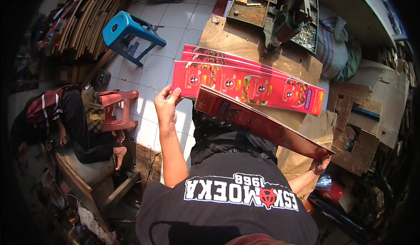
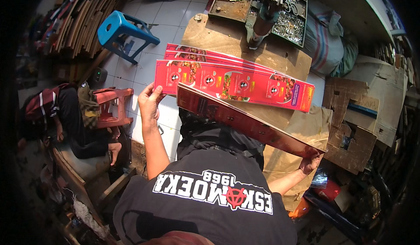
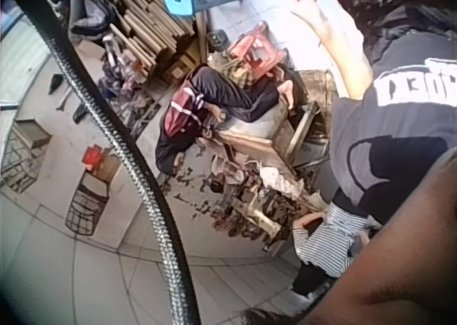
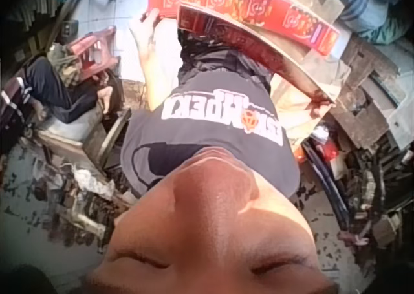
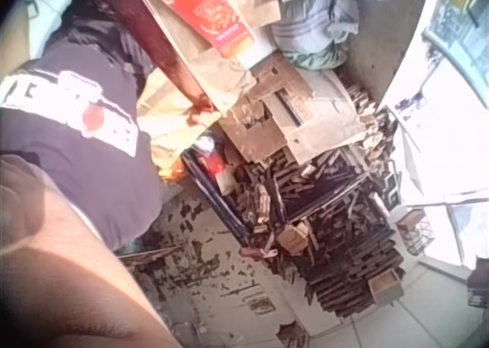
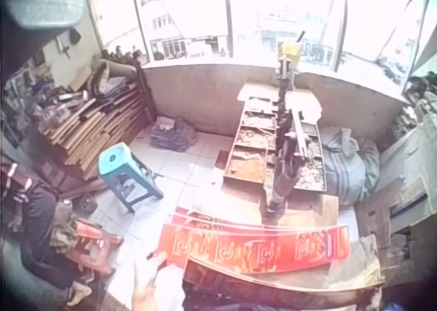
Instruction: The person organizes flat cardboard packaging materials by hand, aligns them into a stack, and checks the alignment against a small metal fixture on a workbench.
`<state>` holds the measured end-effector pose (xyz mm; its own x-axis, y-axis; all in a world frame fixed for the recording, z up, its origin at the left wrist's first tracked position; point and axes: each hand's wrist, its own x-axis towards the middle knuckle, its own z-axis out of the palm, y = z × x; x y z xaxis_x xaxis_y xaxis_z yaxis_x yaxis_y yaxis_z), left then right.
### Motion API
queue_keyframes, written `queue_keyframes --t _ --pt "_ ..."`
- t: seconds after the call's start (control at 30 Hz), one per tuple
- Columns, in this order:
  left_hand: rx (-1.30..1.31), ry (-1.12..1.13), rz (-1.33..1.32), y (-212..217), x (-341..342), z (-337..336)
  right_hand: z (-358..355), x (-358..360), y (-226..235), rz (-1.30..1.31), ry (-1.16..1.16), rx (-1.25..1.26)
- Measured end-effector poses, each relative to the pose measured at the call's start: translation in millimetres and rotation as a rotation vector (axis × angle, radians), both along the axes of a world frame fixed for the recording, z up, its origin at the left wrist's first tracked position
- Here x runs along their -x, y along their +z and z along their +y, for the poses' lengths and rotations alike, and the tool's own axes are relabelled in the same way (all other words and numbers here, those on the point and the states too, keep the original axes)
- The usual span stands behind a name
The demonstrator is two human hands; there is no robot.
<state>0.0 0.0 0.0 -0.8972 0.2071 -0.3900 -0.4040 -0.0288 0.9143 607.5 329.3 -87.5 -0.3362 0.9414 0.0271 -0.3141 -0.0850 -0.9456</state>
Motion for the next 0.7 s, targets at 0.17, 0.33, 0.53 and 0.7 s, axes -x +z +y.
queue_keyframes --t 0.17,0.33,0.53,0.7 --pt "-0.003 0.054 -0.025 -5.9 -11.1 -1.3 0.6 2.7 8.7 0.007 -0.083 0.025" --pt "0.204 0.106 0.287 -27.6 11.4 29.9 13.5 30.5 31.1 0.069 0.023 0.029" --pt "0.153 0.031 0.357 -48.9 51.7 51.2 43.0 41.2 -3.9 0.056 -0.242 0.125" --pt "0.698 0.250 0.732 -20.6 20.9 66.9 20.9 76.5 26.5 0.306 -0.137 0.172"
